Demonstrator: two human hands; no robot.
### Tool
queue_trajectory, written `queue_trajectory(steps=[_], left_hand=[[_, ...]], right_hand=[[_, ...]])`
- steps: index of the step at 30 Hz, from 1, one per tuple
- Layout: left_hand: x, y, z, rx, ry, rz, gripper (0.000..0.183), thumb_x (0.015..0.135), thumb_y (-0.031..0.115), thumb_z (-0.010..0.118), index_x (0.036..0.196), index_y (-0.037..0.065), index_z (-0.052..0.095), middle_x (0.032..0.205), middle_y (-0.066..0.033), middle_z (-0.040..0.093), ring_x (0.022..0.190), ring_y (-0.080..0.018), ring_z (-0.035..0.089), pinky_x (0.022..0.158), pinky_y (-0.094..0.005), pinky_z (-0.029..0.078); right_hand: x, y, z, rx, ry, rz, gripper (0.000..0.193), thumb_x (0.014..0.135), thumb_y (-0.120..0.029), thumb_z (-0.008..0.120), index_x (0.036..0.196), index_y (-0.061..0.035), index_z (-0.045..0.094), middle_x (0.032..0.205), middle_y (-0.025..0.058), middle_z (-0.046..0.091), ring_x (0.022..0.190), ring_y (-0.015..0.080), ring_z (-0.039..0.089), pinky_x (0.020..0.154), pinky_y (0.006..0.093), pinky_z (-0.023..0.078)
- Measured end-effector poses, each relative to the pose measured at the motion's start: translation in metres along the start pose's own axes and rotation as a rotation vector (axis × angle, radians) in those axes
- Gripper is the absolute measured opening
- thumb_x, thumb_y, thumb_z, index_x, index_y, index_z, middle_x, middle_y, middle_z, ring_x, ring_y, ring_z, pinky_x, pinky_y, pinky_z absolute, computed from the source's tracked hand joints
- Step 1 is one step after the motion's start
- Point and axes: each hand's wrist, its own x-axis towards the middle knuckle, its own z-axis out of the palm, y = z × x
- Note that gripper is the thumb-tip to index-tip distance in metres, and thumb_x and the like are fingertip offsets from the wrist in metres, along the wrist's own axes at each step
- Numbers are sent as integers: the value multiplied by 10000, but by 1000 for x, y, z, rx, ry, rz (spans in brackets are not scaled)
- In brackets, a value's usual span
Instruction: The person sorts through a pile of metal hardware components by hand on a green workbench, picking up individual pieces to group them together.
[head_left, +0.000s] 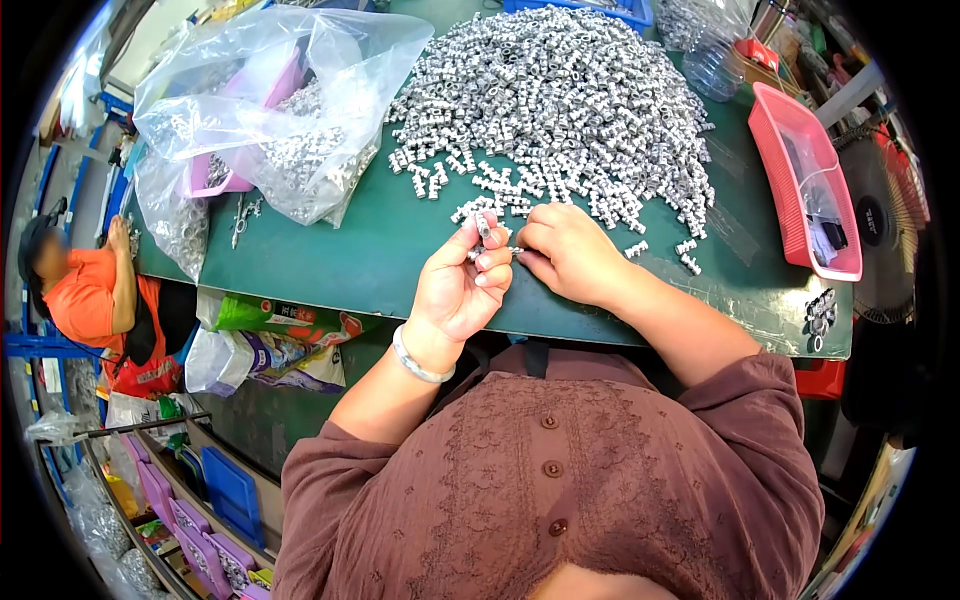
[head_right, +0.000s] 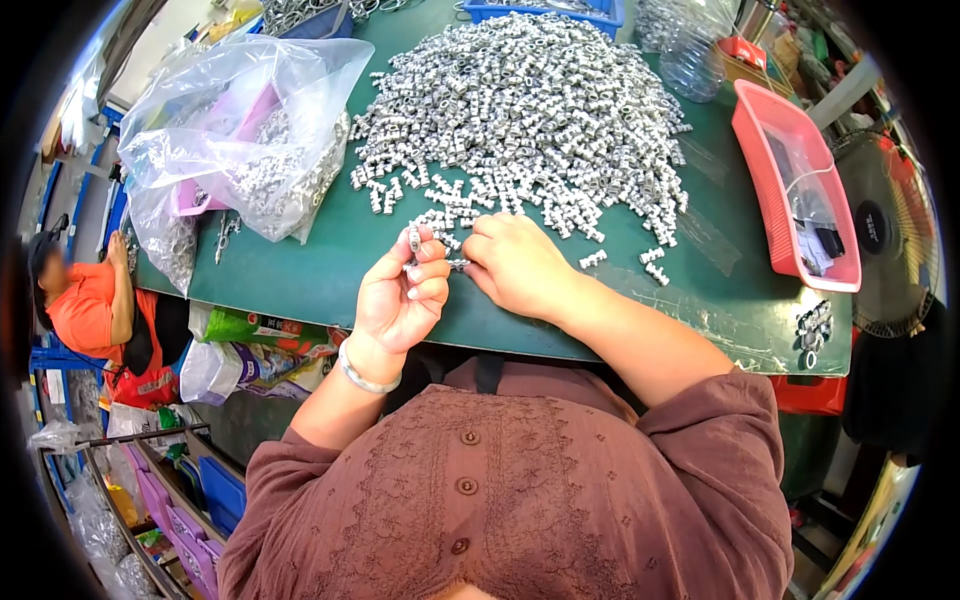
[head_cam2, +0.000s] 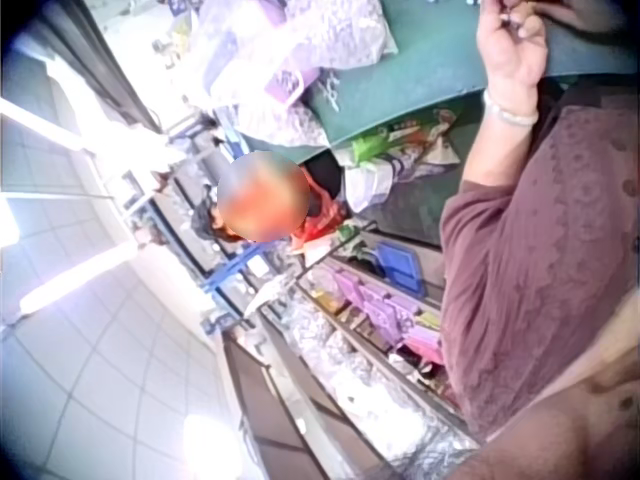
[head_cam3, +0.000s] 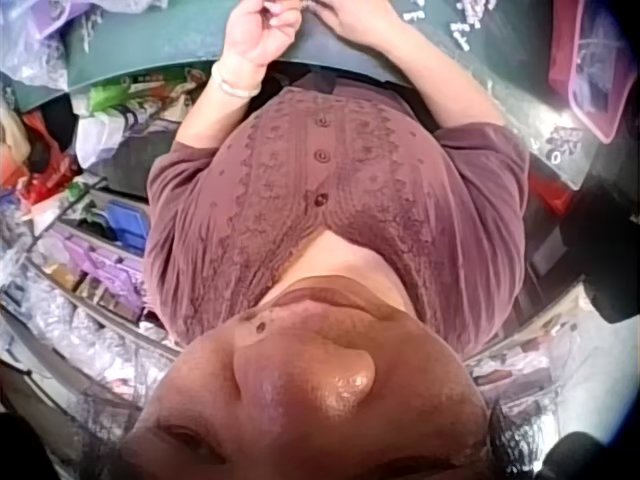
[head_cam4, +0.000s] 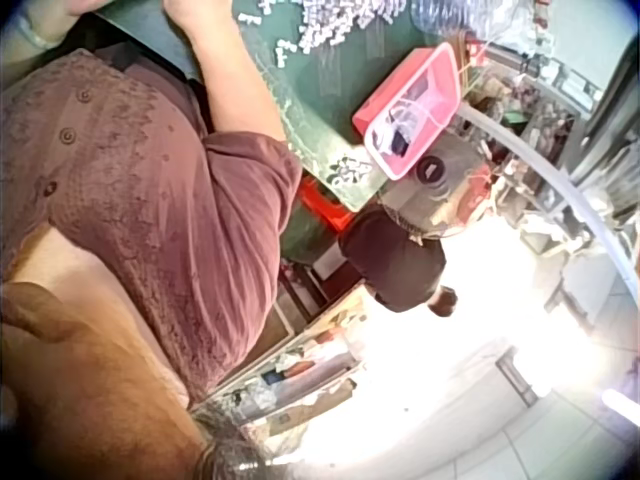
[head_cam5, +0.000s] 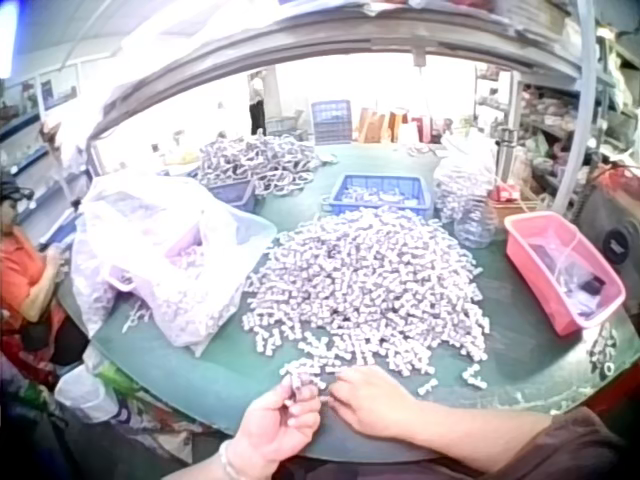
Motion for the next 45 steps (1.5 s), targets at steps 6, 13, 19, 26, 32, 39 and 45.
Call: queue_trajectory(steps=[6, 13, 19, 26, 32, 39, 45], left_hand=[[-2, 2, 1, -66, 4, -18, 177, 908, 170, 431, 938, 11, 502, 752, -37, 468, 590, -86, 404, 475, -186, 350], [-2, 3, 1, -125, -33, -32, 198, 912, 168, 413, 959, -4, 501, 746, -45, 467, 587, -88, 405, 468, -186, 352], [-2, 2, -3, 23, -73, -12, 190, 896, 161, 426, 983, 13, 507, 793, -62, 506, 624, -106, 456, 501, -216, 391], [-1, -11, 2, 535, 136, 243, 178, 835, 104, 514, 1008, 64, 532, 879, -61, 558, 759, -152, 532, 594, -276, 435], [1, -22, 12, 749, 127, 338, 204, 804, 32, 578, 1006, 47, 553, 783, -24, 560, 679, -115, 528, 564, -237, 420], [2, -24, 12, 919, 151, 460, 157, 814, 58, 586, 968, 35, 570, 754, -26, 564, 630, -105, 514, 541, -223, 408], [4, -12, 4, 407, 114, 211, 150, 865, 174, 533, 947, 50, 551, 749, -15, 542, 657, -117, 486, 557, -226, 398]], right_hand=[[1, 6, -6, 155, 107, 59, 100, 700, -97, 614, 746, -40, 547, 723, 96, 519, 713, 286, 522, 624, 380, 416], [1, 6, -12, 239, 186, 43, 82, 730, -35, 607, 775, -21, 540, 739, 79, 519, 679, 217, 523, 604, 300, 422], [2, 3, -14, 353, 265, 66, 90, 726, -57, 614, 770, -28, 541, 721, 79, 516, 681, 236, 519, 601, 317, 415], [0, 2, -18, 407, 276, 0, 72, 755, -20, 579, 818, -9, 546, 776, 87, 527, 706, 214, 526, 630, 297, 425], [-2, 2, -19, 494, 220, -21, 66, 824, -32, 510, 869, 0, 547, 820, 90, 534, 744, 201, 524, 671, 290, 422], [0, 1, -18, 519, 259, -45, 33, 806, -13, 530, 825, 4, 550, 768, 92, 535, 700, 213, 535, 627, 287, 428], [0, 2, -16, 516, 249, -20, 50, 806, -36, 535, 840, -8, 559, 762, 93, 536, 690, 223, 538, 620, 297, 429]])
